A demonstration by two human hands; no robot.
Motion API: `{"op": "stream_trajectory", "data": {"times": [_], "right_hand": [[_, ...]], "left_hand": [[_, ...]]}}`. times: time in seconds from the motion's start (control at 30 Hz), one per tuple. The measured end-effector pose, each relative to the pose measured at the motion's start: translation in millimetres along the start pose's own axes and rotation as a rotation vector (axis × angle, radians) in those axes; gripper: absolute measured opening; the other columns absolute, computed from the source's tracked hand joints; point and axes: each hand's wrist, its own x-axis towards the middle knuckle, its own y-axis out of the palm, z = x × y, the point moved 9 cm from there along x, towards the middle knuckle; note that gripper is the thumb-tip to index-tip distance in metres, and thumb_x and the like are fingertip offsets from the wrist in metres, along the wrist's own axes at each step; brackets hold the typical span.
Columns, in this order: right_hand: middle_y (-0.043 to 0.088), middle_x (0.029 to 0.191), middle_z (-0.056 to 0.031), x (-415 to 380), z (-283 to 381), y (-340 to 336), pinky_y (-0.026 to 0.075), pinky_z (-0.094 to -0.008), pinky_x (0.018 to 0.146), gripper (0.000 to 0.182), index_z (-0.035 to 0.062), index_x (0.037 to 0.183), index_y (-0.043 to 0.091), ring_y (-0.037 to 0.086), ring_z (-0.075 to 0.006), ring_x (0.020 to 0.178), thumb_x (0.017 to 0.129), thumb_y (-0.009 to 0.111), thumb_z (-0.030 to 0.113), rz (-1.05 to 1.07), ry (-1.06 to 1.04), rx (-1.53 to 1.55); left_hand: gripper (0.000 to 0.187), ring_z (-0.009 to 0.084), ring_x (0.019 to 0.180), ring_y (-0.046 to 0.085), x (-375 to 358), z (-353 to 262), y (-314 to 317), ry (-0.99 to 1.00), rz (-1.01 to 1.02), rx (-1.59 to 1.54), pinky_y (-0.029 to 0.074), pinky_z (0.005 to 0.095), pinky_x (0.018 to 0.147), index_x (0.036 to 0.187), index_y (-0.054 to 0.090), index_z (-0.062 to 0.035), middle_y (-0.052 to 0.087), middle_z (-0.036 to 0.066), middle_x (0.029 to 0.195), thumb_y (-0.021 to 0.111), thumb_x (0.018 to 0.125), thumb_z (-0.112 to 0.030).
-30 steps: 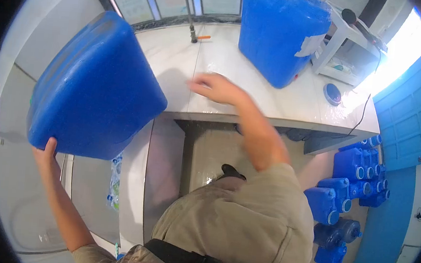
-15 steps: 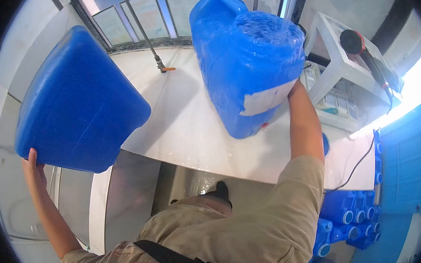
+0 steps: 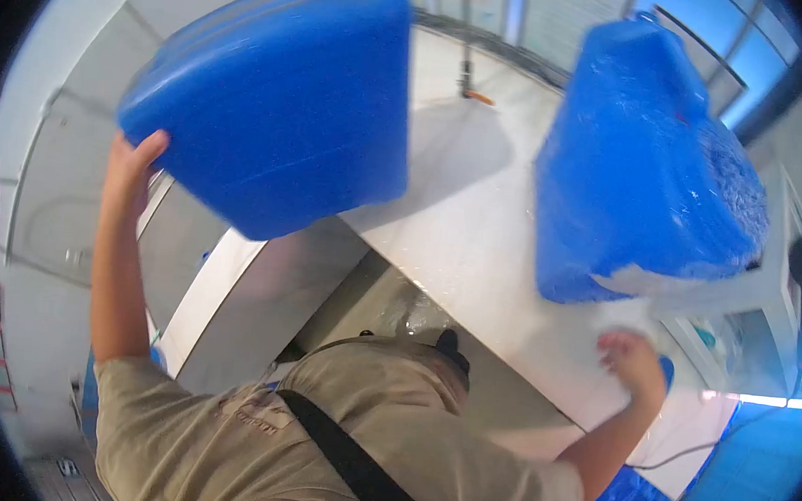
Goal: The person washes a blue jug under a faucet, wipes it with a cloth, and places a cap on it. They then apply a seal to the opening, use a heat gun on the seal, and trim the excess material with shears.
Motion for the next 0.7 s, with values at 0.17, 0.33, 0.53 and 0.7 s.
{"op": "stream_trajectory", "data": {"times": [0.17,0.33,0.53,0.7], "right_hand": [[0.068,0.102,-0.0075,-35.2,160.7,130.0,0.053,-0.0312,0.082,0.034,0.0001,0.119,0.062,0.065,-0.0167,0.092,0.105,0.049,0.028,0.167,-0.716,0.137],[0.058,0.133,-0.0131,90.1,258.1,157.3,0.044,-0.0377,0.104,0.064,0.0023,0.142,0.048,0.057,-0.0222,0.12,0.104,0.038,0.054,0.082,-0.578,1.003],[0.039,0.154,-0.0165,71.6,333.9,199.7,0.03,-0.041,0.116,0.085,0.0043,0.154,0.032,0.037,-0.0299,0.141,0.098,0.033,0.069,0.39,-0.636,0.778],[0.036,0.156,-0.0173,82.0,381.2,170.9,0.022,-0.0446,0.119,0.088,0.0036,0.154,0.031,0.033,-0.0323,0.143,0.098,0.029,0.072,0.055,-0.69,0.582]], "left_hand": [[0.098,0.0257,0.117,0.058,-0.5,-9.7,2.4,0.207,0.076,-0.039,0.048,0.0387,0.099,0.14,0.043,0.0002,0.059,0.015,0.127,0.094,0.063,-0.03],[0.123,0.0318,0.135,0.039,-17.1,-33.6,-12.8,0.621,0.288,-0.252,0.036,0.0494,0.108,0.149,0.029,-0.0056,0.04,0.016,0.146,0.082,0.056,-0.066],[0.113,0.0317,0.141,0.035,-27.3,148.7,76.7,-0.217,0.393,-0.592,0.029,0.0433,0.117,0.157,0.012,-0.0067,0.032,0.017,0.155,0.054,0.082,-0.08],[0.122,0.034,0.141,0.036,-60.5,106.0,100.5,0.367,0.438,-0.301,0.035,0.0463,0.114,0.156,0.01,-0.004,0.032,0.021,0.152,0.089,0.072,-0.039]]}}
